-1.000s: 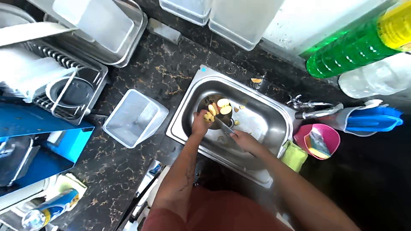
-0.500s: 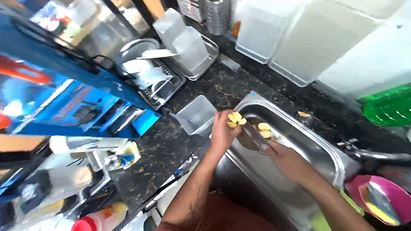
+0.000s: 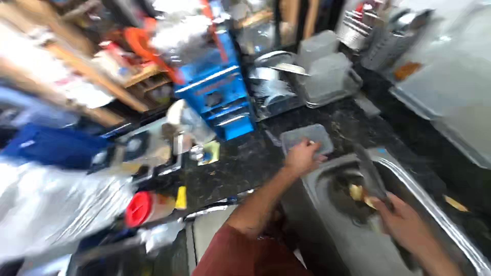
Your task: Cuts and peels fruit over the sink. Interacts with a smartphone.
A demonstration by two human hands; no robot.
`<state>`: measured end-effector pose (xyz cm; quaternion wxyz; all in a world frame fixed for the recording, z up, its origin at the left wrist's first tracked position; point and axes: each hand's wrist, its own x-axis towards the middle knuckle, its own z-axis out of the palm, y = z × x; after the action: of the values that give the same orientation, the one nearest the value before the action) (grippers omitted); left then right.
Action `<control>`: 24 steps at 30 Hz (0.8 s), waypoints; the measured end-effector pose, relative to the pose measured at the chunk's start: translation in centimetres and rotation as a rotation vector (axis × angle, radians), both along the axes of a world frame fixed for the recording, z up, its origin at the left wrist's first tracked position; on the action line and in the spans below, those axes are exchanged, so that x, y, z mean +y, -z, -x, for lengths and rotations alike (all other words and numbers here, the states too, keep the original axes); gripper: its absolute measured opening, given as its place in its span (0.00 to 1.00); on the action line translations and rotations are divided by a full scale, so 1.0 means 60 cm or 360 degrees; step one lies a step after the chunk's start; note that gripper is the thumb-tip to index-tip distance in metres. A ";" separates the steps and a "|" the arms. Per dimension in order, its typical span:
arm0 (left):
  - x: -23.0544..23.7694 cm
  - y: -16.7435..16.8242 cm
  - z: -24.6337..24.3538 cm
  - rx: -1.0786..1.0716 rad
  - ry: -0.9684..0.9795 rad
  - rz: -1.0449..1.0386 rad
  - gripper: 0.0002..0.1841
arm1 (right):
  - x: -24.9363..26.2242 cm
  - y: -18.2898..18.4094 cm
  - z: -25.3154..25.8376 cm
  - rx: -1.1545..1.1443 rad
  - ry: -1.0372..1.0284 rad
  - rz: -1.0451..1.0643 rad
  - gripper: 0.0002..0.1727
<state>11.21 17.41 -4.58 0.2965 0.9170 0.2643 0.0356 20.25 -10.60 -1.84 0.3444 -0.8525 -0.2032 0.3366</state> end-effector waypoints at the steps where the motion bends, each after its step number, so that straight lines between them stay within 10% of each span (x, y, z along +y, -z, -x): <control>1: -0.005 0.005 -0.012 -0.0011 0.0050 -0.0056 0.24 | -0.022 0.008 0.007 0.0016 0.0078 0.0000 0.21; 9: -0.129 0.058 -0.088 -0.0756 0.0375 -0.0310 0.19 | -0.215 0.086 0.071 0.0349 0.0488 0.0387 0.29; 16: -0.263 0.232 -0.219 0.0727 0.0948 0.0062 0.47 | -0.272 0.109 0.147 0.0454 0.0873 0.0358 0.31; 24: -0.254 0.337 -0.271 0.0927 0.1168 0.0112 0.31 | -0.290 0.127 0.149 0.0541 0.1169 -0.0106 0.29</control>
<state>27.48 2.17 -24.80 0.2338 0.9111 -0.0041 -0.3394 11.34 -28.03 -9.47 0.4978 -0.7890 0.1640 0.3205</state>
